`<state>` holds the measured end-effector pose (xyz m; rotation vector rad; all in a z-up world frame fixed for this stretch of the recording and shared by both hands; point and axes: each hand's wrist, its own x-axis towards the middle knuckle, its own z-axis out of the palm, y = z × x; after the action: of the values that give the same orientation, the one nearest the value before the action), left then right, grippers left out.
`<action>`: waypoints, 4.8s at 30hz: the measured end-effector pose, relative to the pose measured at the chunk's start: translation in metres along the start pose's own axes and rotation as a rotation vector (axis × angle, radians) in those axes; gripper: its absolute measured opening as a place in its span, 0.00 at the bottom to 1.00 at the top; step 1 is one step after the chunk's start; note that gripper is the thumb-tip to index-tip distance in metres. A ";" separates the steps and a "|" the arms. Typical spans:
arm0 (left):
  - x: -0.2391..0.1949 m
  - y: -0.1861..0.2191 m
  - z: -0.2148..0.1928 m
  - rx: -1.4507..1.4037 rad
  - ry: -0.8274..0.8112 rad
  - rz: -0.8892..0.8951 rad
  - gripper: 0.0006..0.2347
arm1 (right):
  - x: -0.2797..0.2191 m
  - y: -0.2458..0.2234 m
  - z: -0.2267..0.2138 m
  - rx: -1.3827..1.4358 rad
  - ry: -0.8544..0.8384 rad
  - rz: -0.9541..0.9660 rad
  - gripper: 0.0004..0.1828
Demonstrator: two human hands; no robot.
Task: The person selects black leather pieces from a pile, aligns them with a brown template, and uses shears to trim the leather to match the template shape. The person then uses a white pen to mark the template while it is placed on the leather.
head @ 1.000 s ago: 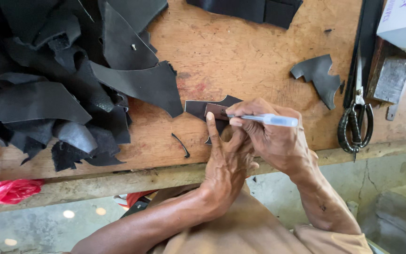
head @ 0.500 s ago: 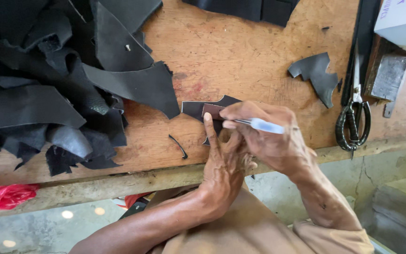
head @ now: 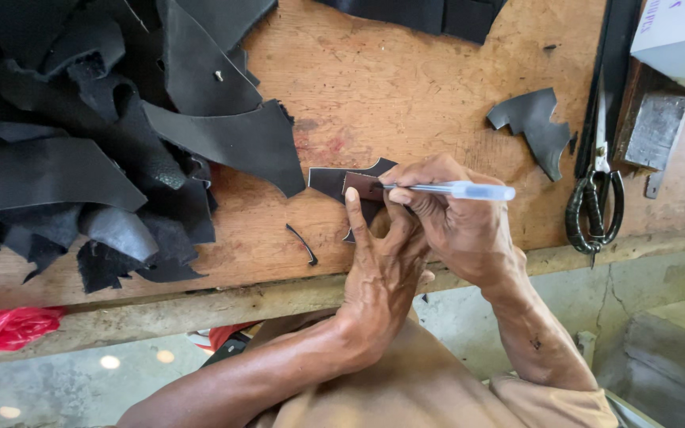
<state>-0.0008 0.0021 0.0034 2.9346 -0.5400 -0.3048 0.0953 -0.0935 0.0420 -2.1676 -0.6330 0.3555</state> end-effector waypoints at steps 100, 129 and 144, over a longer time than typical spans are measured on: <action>0.006 0.003 -0.020 0.038 0.014 -0.018 0.38 | -0.081 0.060 -0.067 0.292 0.399 0.201 0.11; 0.024 0.014 -0.025 0.029 -0.080 -0.049 0.38 | -0.073 0.064 -0.073 -0.127 0.361 0.107 0.08; 0.024 0.013 -0.027 0.104 -0.091 -0.031 0.40 | -0.062 0.071 -0.074 -0.055 0.254 0.092 0.07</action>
<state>0.0226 -0.0153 0.0281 3.0440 -0.5383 -0.4280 0.0997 -0.2125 0.0337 -2.2516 -0.4060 0.1088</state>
